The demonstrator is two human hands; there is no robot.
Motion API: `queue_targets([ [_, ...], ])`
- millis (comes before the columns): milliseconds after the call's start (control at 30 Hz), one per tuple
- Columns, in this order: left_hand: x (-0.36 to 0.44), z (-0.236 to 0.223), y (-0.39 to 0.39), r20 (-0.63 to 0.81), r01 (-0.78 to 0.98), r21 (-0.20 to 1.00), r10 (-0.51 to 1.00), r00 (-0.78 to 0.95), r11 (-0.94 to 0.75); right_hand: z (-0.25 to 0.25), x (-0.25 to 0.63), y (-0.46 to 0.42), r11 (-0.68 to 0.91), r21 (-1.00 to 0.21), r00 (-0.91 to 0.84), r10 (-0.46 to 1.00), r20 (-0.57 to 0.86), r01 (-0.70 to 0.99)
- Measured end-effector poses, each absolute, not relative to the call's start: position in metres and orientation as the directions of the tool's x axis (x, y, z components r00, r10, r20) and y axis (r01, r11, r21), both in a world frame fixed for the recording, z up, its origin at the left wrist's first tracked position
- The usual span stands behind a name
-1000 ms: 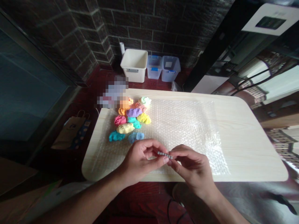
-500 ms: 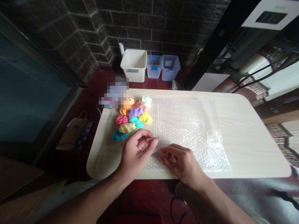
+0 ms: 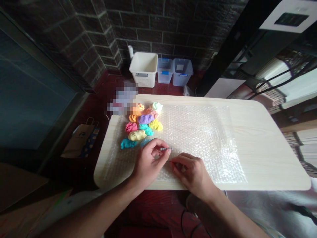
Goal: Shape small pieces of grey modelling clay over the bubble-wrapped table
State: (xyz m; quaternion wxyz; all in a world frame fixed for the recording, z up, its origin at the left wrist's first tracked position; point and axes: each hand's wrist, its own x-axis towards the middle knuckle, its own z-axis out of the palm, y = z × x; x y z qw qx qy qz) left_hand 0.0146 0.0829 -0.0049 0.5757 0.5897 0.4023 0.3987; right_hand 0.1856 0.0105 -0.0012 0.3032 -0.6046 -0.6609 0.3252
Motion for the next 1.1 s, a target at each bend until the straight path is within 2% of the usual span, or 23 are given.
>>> queue_targets([
  [433,0.0182,-0.0050,0.0865,0.017,0.075,0.996,0.928,0.372,-0.048,0.0080,0.1883,0.0085,0.052,-0.770,-0.094,0.996,-0.010,0.636],
  [867,0.0184,-0.0059,0.0872,0.012,0.062,0.997,0.927,0.376,-0.038,0.0018,0.1869,0.0091,0.053,-0.734,-0.096,0.995,-0.017,0.677],
  [1100,0.0185,-0.0065,0.0861,0.026,0.062,0.997,0.924,0.381,-0.053,-0.0005,0.1831,0.0078,0.057,-0.769,-0.075,0.997,0.012,0.637],
])
